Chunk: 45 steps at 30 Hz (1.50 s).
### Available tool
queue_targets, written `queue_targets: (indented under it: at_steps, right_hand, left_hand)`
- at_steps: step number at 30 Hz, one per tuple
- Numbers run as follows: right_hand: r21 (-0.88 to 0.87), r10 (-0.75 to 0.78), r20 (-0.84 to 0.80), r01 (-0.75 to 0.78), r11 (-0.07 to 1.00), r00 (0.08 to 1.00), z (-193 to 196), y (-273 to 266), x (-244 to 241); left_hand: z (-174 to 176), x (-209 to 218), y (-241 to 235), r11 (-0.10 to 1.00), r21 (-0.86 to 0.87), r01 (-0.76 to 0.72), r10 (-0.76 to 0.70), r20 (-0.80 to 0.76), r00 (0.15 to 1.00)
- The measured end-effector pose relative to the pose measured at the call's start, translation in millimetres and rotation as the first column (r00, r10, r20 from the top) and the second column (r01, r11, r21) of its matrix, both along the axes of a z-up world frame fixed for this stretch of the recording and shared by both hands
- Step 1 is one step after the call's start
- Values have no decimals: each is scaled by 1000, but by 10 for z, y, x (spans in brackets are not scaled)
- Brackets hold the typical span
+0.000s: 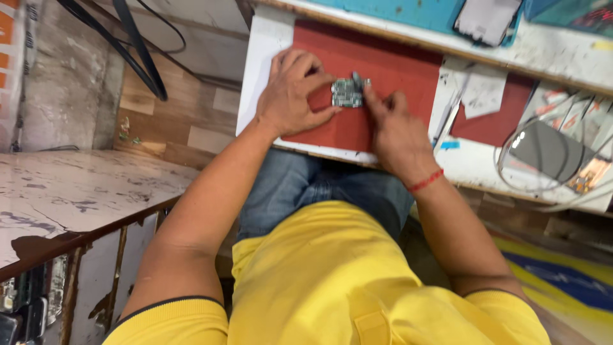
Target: The person repeatedly scrapes and rubs a small circuit board with a metal tool on a red mat. The hands hold the board steady while the tool is used to remove residue from the surface.
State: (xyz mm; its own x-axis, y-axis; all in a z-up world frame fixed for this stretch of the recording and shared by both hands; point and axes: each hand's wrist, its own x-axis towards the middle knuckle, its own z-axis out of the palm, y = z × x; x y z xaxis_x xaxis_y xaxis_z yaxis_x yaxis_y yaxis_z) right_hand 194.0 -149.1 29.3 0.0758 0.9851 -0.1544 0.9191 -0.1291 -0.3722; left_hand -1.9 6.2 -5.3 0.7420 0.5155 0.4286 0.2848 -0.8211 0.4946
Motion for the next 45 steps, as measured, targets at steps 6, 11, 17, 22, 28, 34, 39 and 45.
queue_targets:
  at_steps: [6, 11, 17, 22, 28, 34, 39, 45]
  right_hand:
    - [21, -15, 23, 14, 1000, 1000, -7, -35, 2]
    - [-27, 28, -30, -29, 999, 999, 63, -47, -48]
    - [61, 14, -35, -12, 998, 999, 16, 20, -102]
    - [55, -169, -22, 170, 984, 985, -63, -121, -114]
    - [169, -265, 36, 255, 952, 964, -8, -127, -277]
    - [118, -302, 109, 289, 950, 947, 44, -45, -254]
    - [78, -192, 7, 191, 979, 981, 87, -53, -283]
    - [-2, -247, -23, 247, 969, 969, 151, 89, -343]
  left_hand:
    - [-39, -1, -35, 1000, 29, -9, 9, 1, 1000]
    - [-17, -4, -60, 1000, 30, -10, 11, -17, 1000]
    - [119, 25, 12, 1000, 1, 9, -9, -32, 999]
    - [77, 11, -17, 1000, -12, -5, 5, -36, 999]
    - [97, 25, -31, 1000, -19, -17, 15, -90, 996]
    - [129, 41, -8, 1000, -28, -6, 4, -90, 996]
    - [126, 16, 17, 998, -55, 6, -13, -117, 993]
    - [126, 70, -6, 1000, 7, -26, 27, -142, 990]
